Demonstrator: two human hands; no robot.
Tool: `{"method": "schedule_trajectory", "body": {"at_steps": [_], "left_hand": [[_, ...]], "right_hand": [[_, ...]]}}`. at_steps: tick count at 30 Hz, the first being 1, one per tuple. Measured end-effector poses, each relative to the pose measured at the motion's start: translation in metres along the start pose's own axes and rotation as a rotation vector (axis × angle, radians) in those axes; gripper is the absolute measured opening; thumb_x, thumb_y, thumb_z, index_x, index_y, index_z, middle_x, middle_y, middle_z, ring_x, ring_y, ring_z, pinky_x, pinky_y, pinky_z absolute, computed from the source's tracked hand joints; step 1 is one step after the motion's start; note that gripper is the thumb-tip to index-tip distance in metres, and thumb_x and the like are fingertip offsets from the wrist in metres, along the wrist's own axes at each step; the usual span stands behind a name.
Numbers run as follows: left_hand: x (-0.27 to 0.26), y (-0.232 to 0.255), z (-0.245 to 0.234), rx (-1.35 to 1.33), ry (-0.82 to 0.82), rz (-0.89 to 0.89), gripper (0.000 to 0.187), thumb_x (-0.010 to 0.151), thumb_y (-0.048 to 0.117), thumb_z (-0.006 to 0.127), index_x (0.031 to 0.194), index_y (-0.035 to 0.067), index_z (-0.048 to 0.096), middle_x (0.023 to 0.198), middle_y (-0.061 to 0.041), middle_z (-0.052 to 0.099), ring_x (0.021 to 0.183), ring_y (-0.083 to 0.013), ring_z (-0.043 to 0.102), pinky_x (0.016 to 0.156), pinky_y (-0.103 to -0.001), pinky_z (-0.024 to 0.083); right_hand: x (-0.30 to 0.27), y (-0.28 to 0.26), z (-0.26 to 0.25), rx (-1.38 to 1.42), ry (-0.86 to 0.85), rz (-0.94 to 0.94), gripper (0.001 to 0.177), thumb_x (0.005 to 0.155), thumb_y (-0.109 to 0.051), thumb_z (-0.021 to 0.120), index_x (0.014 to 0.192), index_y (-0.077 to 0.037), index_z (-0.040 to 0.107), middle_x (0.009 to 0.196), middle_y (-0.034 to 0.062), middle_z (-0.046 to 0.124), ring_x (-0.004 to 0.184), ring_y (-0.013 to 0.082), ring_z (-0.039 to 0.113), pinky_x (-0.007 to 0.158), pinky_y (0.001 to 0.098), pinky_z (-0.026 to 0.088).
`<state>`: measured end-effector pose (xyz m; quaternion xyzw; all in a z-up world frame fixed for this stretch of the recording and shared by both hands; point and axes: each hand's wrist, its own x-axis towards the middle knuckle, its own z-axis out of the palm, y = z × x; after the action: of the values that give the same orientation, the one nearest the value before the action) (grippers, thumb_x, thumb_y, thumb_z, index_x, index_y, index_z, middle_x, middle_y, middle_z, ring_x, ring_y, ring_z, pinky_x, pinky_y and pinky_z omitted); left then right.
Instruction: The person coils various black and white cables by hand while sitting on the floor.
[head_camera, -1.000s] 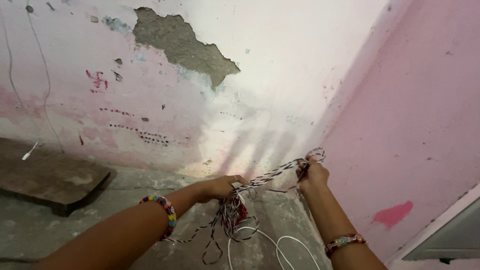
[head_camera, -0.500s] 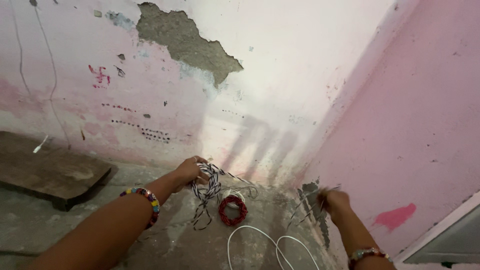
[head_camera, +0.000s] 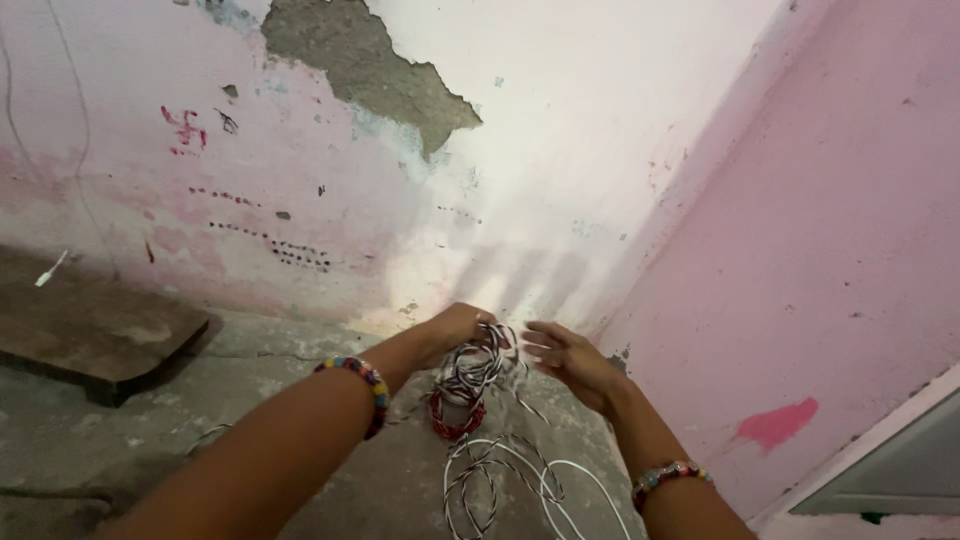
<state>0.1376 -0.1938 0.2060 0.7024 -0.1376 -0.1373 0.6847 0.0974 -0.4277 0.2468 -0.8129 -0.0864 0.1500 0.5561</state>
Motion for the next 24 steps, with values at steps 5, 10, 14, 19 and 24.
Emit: {"method": "schedule_trajectory", "body": {"at_steps": [5,10,14,19,24], "left_hand": [[0.004,0.009,0.013,0.044,0.013,0.117,0.025,0.097,0.000,0.050,0.093,0.001,0.074,0.082,-0.008,0.071,0.071,-0.0162,0.058,0.073,-0.035,0.048],[-0.003,0.015,0.006,-0.033,0.021,0.146,0.028,0.098,0.005,0.051,0.092,0.001,0.078,0.087,-0.006,0.077,0.082,-0.0131,0.069,0.080,-0.031,0.051],[-0.008,0.018,-0.004,0.070,0.064,0.078,0.034,0.104,0.011,0.047,0.099,0.006,0.081,0.092,-0.010,0.076,0.084,-0.0174,0.064,0.084,-0.035,0.050],[-0.016,0.014,-0.023,0.203,-0.084,0.059,0.035,0.095,-0.004,0.053,0.106,0.011,0.083,0.103,-0.011,0.079,0.103,-0.0196,0.067,0.093,-0.034,0.050],[-0.036,0.031,-0.022,0.210,-0.128,0.032,0.033,0.099,0.005,0.050,0.111,0.016,0.080,0.118,-0.007,0.076,0.108,-0.0192,0.066,0.100,-0.036,0.052]], "right_hand": [[-0.010,-0.027,0.027,0.124,-0.254,0.015,0.057,0.093,-0.004,0.056,0.149,-0.012,0.051,0.118,0.0043,0.069,0.097,0.0124,0.060,0.082,0.0313,0.050],[-0.009,-0.017,0.018,0.203,-0.405,0.072,0.033,0.098,-0.009,0.061,0.130,-0.005,0.059,0.100,-0.0012,0.066,0.087,0.0105,0.060,0.082,0.0298,0.055],[-0.001,-0.008,0.011,0.105,-0.284,0.052,0.023,0.097,-0.010,0.065,0.119,-0.005,0.067,0.094,-0.0026,0.068,0.082,0.0076,0.059,0.076,0.0251,0.050],[0.012,0.010,-0.001,0.123,0.037,-0.005,0.020,0.094,-0.009,0.070,0.112,-0.003,0.077,0.080,-0.0012,0.064,0.066,0.0092,0.051,0.062,0.0266,0.044],[0.028,0.022,-0.014,0.302,0.266,0.022,0.025,0.092,-0.006,0.070,0.115,0.000,0.074,0.095,0.0051,0.073,0.075,0.0124,0.058,0.065,0.0268,0.047]]}}
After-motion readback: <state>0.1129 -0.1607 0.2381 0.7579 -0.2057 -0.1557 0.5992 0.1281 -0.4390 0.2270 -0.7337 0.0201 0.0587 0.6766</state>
